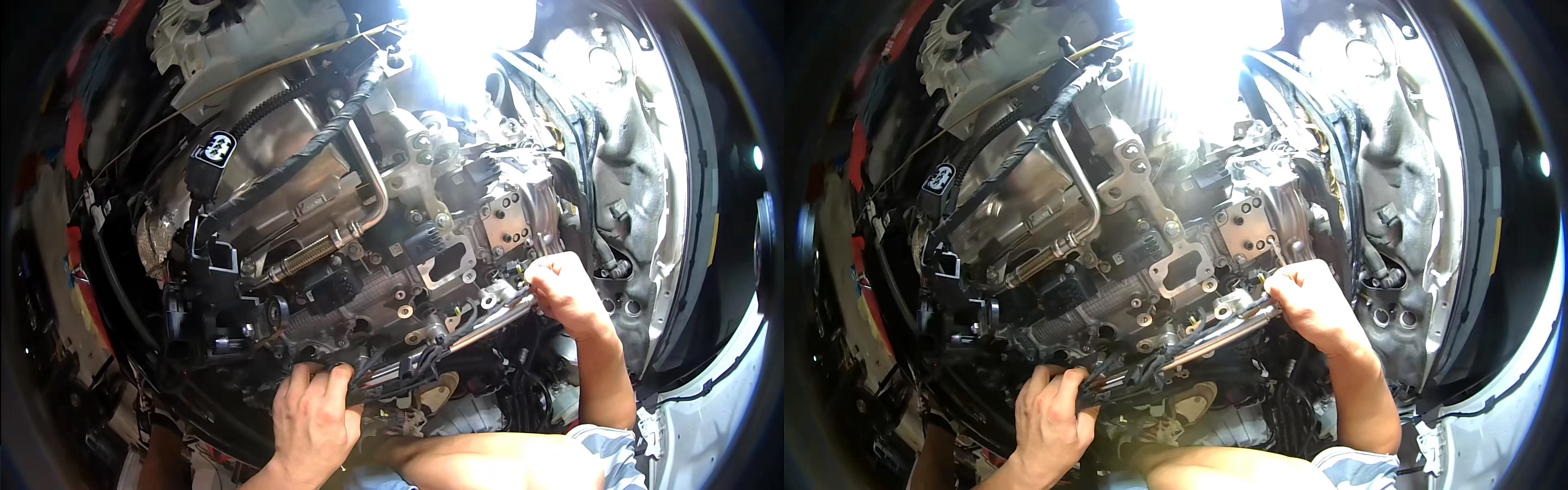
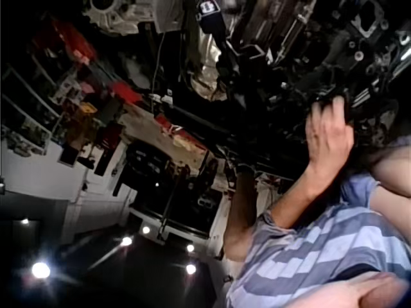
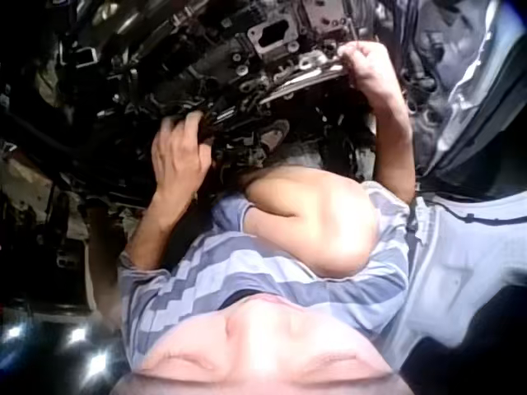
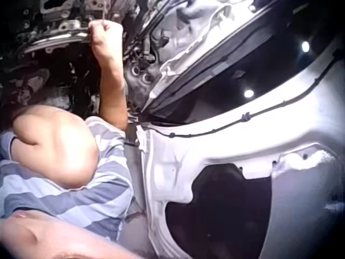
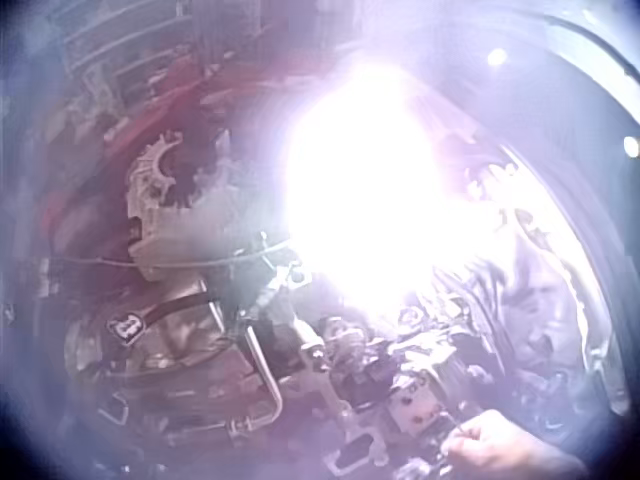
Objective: The person unbolts and removes components from a car engine using a ratchet wrench, adjusts a work light above the bay, and inserts bolts into the engine assembly by hand.
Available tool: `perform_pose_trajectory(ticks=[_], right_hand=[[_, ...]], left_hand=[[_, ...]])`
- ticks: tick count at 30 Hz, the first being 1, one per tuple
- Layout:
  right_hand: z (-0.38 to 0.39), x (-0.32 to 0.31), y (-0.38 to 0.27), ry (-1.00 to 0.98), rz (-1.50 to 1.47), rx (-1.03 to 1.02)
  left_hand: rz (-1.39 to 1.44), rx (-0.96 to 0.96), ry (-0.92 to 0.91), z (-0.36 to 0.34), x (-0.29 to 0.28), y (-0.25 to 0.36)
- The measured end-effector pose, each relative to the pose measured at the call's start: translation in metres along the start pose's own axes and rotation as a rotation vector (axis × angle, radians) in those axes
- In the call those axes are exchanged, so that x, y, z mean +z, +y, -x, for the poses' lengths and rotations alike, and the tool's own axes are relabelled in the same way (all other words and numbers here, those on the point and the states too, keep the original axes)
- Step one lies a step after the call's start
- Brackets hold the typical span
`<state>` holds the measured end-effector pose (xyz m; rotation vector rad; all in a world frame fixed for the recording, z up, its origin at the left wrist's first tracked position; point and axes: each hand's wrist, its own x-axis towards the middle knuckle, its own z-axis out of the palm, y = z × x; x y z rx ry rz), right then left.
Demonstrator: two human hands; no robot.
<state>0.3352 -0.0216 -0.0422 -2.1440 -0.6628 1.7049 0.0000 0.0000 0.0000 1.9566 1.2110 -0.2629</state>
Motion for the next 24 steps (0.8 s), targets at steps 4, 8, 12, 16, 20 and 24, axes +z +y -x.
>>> perform_pose_trajectory(ticks=[4,8,12,16,20,24], right_hand=[[0.003,-0.003,-0.003,0.011,0.124,0.0],[0.008,-0.006,-0.007,0.083,0.283,-0.022],[0.005,-0.007,-0.011,0.003,0.265,-0.001],[0.018,-0.003,-0.014,0.023,-0.062,0.074],[0.023,0.01,0.0,0.076,-0.179,0.039],[0.026,0.027,0.012,0.173,-0.32,0.055]], left_hand=[[0.007,-0.001,0.027,0.003,0.008,0.002],[0.027,0.004,0.056,0.005,0.005,0.007],[0.034,0.017,0.112,0.016,0.004,0.004],[0.117,-0.046,0.072,0.017,-0.006,0.007],[0.103,-0.07,0.064,0.018,-0.006,0.008],[0.067,-0.124,0.115,0.02,0.004,0.016]])
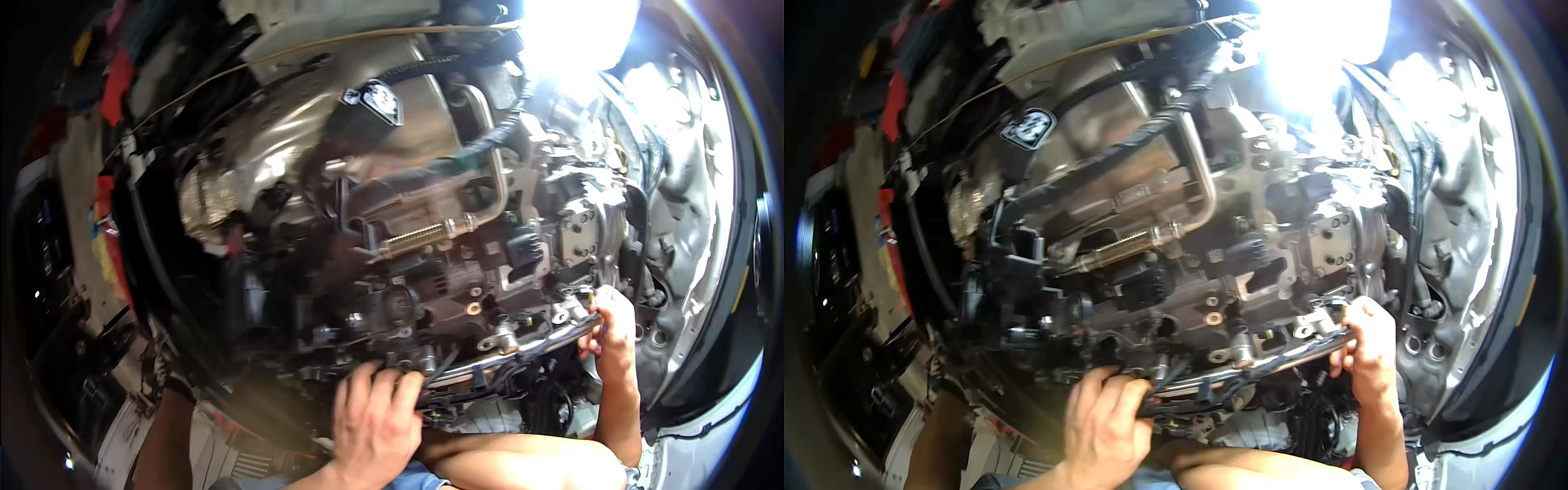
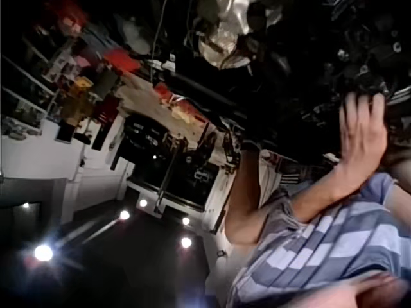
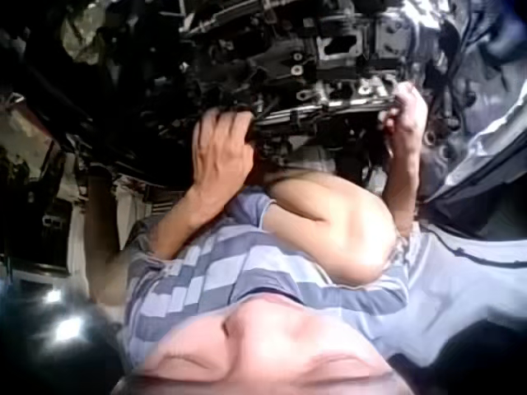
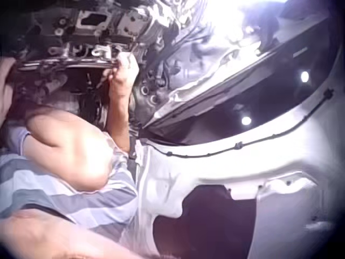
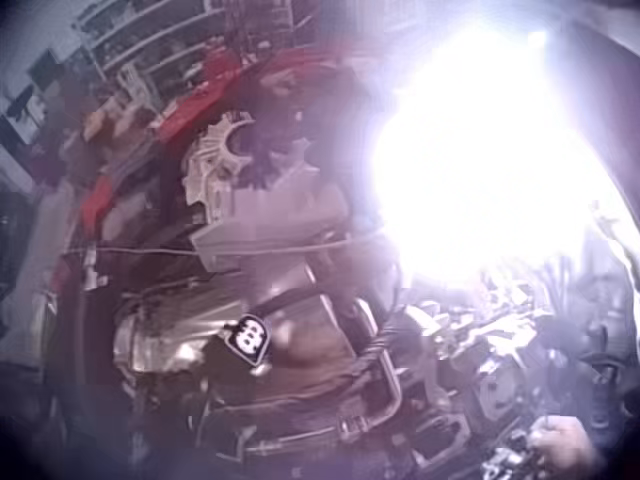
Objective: The person unbolts and removes components from a car engine using a ratchet wrench, adjusts a work light above the bay, and inserts bolts into the engine assembly by hand.
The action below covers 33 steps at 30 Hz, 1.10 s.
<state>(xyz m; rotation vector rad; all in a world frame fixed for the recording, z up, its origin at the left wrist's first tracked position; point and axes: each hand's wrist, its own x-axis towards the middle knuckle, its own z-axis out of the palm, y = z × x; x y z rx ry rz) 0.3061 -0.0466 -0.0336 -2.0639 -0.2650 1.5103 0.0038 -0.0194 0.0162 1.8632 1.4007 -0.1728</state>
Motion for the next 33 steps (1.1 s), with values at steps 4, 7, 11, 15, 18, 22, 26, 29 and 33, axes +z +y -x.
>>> perform_pose_trajectory(ticks=[4,7,11,15,18,22,26,29,33], right_hand=[[0.007,0.022,0.012,0.199,-0.092,-0.036],[0.005,0.022,0.035,0.191,-0.149,-0.158],[0.003,0.027,0.045,0.361,-0.146,-0.21],[-0.003,0.012,0.052,0.263,-0.285,-0.192],[0.003,0.017,0.042,0.336,-0.266,-0.216],[0.001,0.026,0.057,0.317,-0.218,-0.319],[-0.008,-0.017,0.088,0.142,-0.176,-0.378],[-0.009,-0.027,0.087,0.139,-0.176,-0.356],[0.0,0.0,0.053,0.191,-0.264,-0.184]], left_hand=[[-0.09,0.055,-0.035,-0.005,0.011,-0.002],[-0.097,0.037,-0.02,-0.002,0.015,-0.003],[-0.094,0.029,0.015,0.016,0.01,-0.007],[0.166,0.017,0.333,0.036,0.009,-0.024],[0.053,-0.099,0.321,0.053,0.004,-0.065],[-0.003,-0.064,0.165,0.06,-0.006,-0.11],[-0.101,0.031,0.24,0.062,-0.009,-0.137],[-0.089,0.035,0.237,0.075,-0.002,-0.161],[-0.08,0.077,0.387,0.067,0.007,-0.155]])
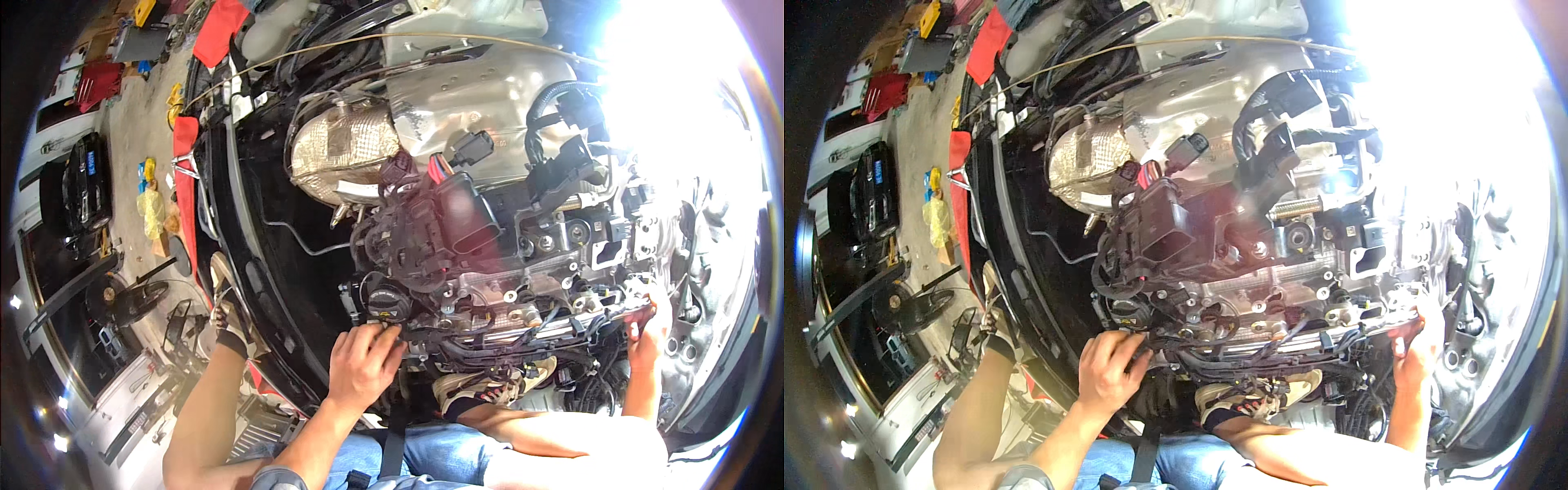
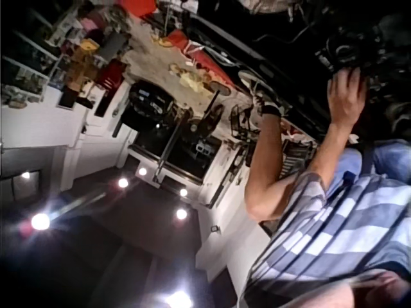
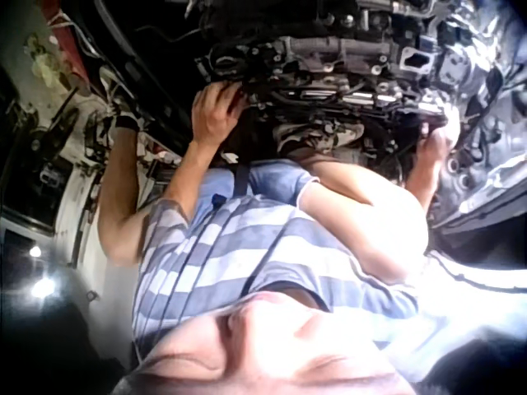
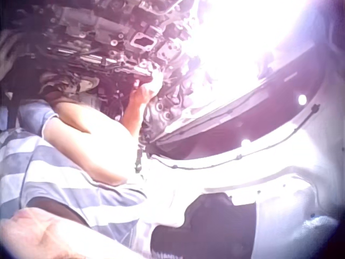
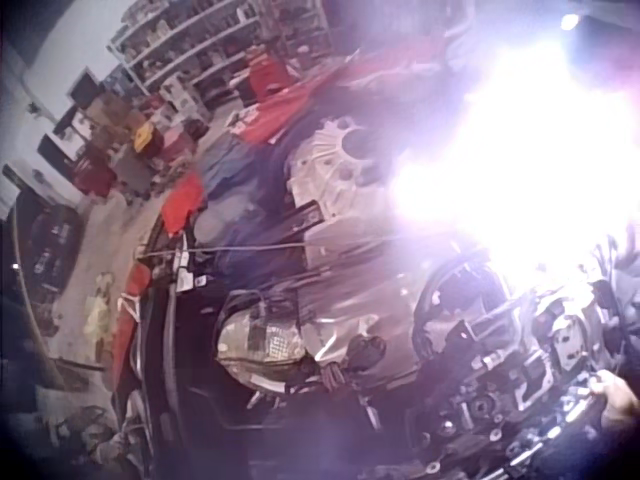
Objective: The person unbolts and removes components from a car engine using a ratchet wrench, adjusts a work light above the bay, and inserts bolts into the engine assembly by hand.
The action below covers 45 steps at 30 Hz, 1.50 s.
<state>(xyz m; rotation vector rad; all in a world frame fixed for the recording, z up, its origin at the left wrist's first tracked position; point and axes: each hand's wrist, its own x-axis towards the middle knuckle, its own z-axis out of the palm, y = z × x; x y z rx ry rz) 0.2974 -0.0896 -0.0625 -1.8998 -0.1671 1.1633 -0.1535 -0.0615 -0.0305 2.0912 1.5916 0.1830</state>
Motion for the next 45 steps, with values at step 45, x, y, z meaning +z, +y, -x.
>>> perform_pose_trajectory(ticks=[45], right_hand=[[0.008,0.003,0.016,-0.055,-0.486,-0.222]], left_hand=[[-0.061,0.388,-0.329,-0.168,0.075,0.23]])
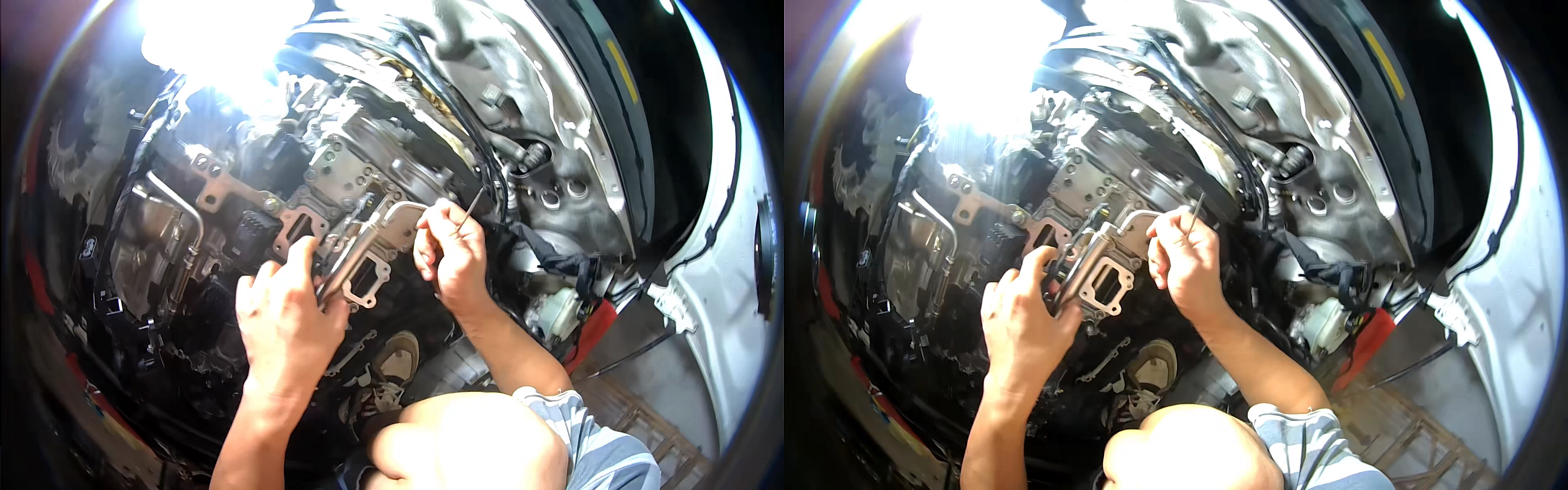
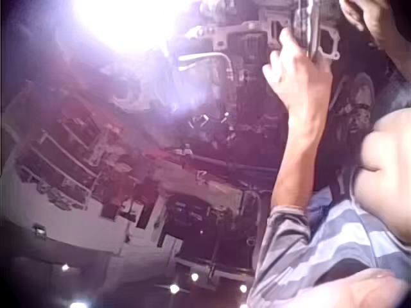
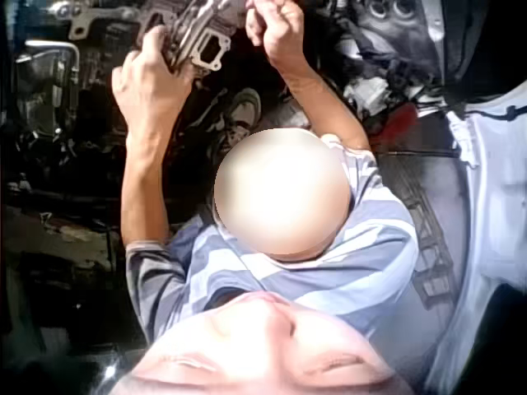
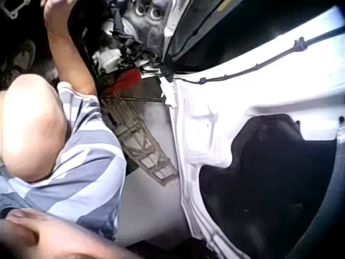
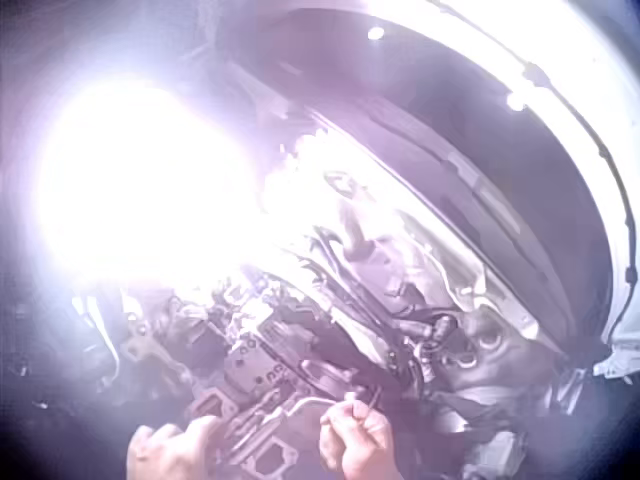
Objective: The person unbolts and removes components from a car engine using a ratchet wrench, adjusts a work light above the bay, and inserts bolts into the engine assembly by hand.
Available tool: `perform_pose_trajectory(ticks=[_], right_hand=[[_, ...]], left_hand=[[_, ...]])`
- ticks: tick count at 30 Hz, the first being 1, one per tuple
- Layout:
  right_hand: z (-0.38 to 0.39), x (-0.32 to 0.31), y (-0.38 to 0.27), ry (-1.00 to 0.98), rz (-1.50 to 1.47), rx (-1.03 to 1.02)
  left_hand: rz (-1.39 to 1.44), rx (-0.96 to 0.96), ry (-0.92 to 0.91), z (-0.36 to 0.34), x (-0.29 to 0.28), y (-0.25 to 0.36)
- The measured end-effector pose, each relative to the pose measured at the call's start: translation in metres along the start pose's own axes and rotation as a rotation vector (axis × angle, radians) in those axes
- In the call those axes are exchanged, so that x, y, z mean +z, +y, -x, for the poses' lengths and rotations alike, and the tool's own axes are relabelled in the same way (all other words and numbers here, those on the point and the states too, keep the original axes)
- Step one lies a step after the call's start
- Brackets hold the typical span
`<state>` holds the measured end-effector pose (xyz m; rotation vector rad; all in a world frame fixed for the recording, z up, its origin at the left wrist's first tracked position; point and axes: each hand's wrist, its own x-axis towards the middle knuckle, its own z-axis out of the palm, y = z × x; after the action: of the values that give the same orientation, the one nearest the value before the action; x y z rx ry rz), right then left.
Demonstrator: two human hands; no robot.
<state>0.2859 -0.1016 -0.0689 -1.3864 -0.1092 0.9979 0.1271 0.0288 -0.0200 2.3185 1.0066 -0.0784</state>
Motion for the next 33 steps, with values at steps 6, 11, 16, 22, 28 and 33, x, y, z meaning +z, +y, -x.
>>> perform_pose_trajectory(ticks=[6,11,16,22,28,33], right_hand=[[0.031,0.0,0.046,0.163,0.124,-0.038],[-0.002,-0.012,-0.004,0.196,1.175,-0.434],[-0.016,-0.028,-0.012,0.104,1.409,-0.578],[-0.015,-0.036,-0.011,0.143,1.276,-0.486],[-0.011,-0.027,-0.023,0.121,1.079,-0.404],[0.012,-0.001,-0.021,0.178,0.956,-0.461]], left_hand=[[0.049,-0.124,-0.2,-0.008,-0.006,0.004],[0.003,-0.089,-0.211,-0.01,-0.006,0.003],[0.018,-0.142,-0.262,-0.011,-0.009,0.004],[0.078,-0.185,-0.318,-0.016,-0.007,0.011],[0.237,-0.201,-0.348,-0.017,-0.009,-0.015],[0.177,-0.11,-0.224,-0.002,-0.021,-0.02]])
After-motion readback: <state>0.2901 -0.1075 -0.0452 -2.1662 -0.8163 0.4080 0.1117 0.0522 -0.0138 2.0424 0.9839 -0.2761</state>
